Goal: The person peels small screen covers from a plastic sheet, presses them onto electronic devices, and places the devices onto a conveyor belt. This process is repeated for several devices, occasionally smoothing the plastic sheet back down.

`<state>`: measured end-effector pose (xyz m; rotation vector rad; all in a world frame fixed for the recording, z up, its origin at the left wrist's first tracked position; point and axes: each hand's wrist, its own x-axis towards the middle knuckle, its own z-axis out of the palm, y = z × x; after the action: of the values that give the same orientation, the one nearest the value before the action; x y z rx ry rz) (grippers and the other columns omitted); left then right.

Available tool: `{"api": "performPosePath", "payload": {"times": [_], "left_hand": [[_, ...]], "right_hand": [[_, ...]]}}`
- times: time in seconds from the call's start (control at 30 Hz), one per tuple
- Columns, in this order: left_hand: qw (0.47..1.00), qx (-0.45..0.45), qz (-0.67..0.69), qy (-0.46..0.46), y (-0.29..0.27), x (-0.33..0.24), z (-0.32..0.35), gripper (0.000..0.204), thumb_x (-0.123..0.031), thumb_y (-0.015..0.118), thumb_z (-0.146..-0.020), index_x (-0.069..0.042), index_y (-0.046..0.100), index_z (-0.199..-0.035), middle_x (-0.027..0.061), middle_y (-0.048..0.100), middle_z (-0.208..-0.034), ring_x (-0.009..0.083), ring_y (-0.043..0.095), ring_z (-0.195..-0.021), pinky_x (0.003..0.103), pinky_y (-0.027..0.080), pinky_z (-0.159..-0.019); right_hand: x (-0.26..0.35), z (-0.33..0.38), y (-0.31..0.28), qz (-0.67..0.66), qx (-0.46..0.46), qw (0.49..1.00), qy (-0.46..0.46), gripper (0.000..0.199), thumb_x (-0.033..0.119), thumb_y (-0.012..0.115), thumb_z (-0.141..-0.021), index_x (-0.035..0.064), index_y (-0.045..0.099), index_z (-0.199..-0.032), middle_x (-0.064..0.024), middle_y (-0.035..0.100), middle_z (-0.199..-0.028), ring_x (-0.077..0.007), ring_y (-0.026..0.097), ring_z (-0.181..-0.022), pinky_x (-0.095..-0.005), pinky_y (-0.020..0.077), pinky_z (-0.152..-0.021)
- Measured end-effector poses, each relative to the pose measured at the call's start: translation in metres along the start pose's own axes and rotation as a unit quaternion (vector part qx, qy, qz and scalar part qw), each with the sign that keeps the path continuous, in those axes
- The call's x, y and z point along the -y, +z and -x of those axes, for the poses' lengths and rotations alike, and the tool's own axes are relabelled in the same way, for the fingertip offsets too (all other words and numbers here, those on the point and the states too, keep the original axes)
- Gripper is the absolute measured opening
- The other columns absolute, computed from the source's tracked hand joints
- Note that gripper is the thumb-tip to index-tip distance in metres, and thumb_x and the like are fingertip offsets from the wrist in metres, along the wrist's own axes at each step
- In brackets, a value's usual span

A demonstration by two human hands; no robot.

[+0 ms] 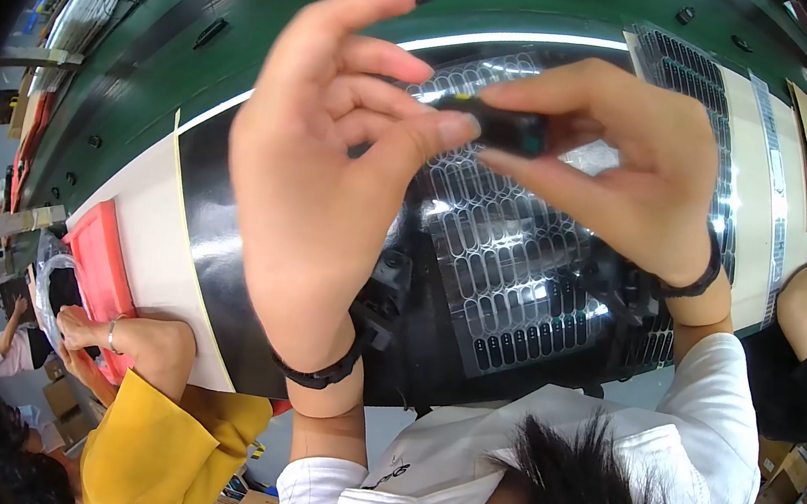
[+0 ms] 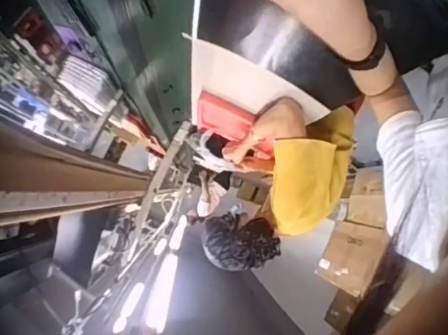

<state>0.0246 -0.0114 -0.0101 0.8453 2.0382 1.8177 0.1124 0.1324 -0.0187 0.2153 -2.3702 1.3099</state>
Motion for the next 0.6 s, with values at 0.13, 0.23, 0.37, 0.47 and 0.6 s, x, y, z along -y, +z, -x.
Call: {"api": "performPosePath", "payload": {"times": [0.13, 0.23, 0.37, 0.47, 0.6], "left_hand": [[0.982, 0.091, 0.15, -0.067, -0.006, 0.007, -0.005, 0.048, 0.008, 0.058, -0.068, 0.003, 0.041, -0.113, 0.0045, 0.054, -0.073, 0.0061, 0.049, -0.059, 0.013, 0.034, -0.045], [0.987, 0.082, 0.132, -0.038, -0.01, 0.012, -0.004, 0.043, 0.002, 0.057, -0.072, 0.002, 0.041, -0.112, 0.0043, 0.055, -0.072, 0.0053, 0.047, -0.056, 0.013, 0.032, -0.043], [0.997, -0.005, 0.059, -0.042, -0.007, 0.015, -0.006, 0.037, -0.006, 0.054, -0.077, 0.0, 0.042, -0.112, 0.0044, 0.057, -0.073, 0.0051, 0.047, -0.056, 0.014, 0.033, -0.044], [0.997, -0.071, -0.006, -0.027, -0.005, 0.022, -0.01, 0.033, -0.009, 0.053, -0.078, 0.0, 0.044, -0.109, 0.0041, 0.056, -0.073, 0.0054, 0.047, -0.058, 0.015, 0.035, -0.048], [0.989, -0.119, -0.086, 0.012, -0.006, 0.022, -0.012, 0.027, -0.01, 0.055, -0.078, 0.0, 0.049, -0.102, 0.0031, 0.055, -0.072, 0.0057, 0.049, -0.061, 0.016, 0.038, -0.053]], "right_hand": [[-0.003, -0.002, -0.002, -0.042, 0.001, 0.999, 0.001, 0.031, -0.006, 0.067, -0.061, -0.0031, 0.056, -0.09, -0.0089, 0.059, -0.085, -0.0139, 0.059, -0.075, -0.0212, 0.0488, -0.065], [-0.01, -0.006, 0.0, -0.104, 0.009, 0.994, 0.027, 0.031, -0.006, 0.066, -0.061, -0.0025, 0.055, -0.091, -0.0087, 0.059, -0.084, -0.0134, 0.059, -0.075, -0.0211, 0.0489, -0.064], [-0.023, -0.016, -0.002, -0.183, 0.055, 0.976, 0.107, 0.031, -0.006, 0.065, -0.063, -0.002, 0.055, -0.093, -0.0092, 0.058, -0.084, -0.013, 0.059, -0.074, -0.0217, 0.0491, -0.064], [-0.046, -0.031, -0.012, -0.194, 0.098, 0.963, 0.157, 0.029, -0.004, 0.063, -0.067, -0.0018, 0.054, -0.094, -0.0099, 0.058, -0.085, -0.0127, 0.059, -0.073, -0.0222, 0.0494, -0.065], [-0.092, -0.055, -0.015, -0.157, 0.025, 0.974, 0.159, 0.026, 0.007, 0.061, -0.073, -0.0005, 0.052, -0.096, -0.0084, 0.057, -0.087, -0.0129, 0.057, -0.077, -0.0226, 0.0462, -0.067]]}}
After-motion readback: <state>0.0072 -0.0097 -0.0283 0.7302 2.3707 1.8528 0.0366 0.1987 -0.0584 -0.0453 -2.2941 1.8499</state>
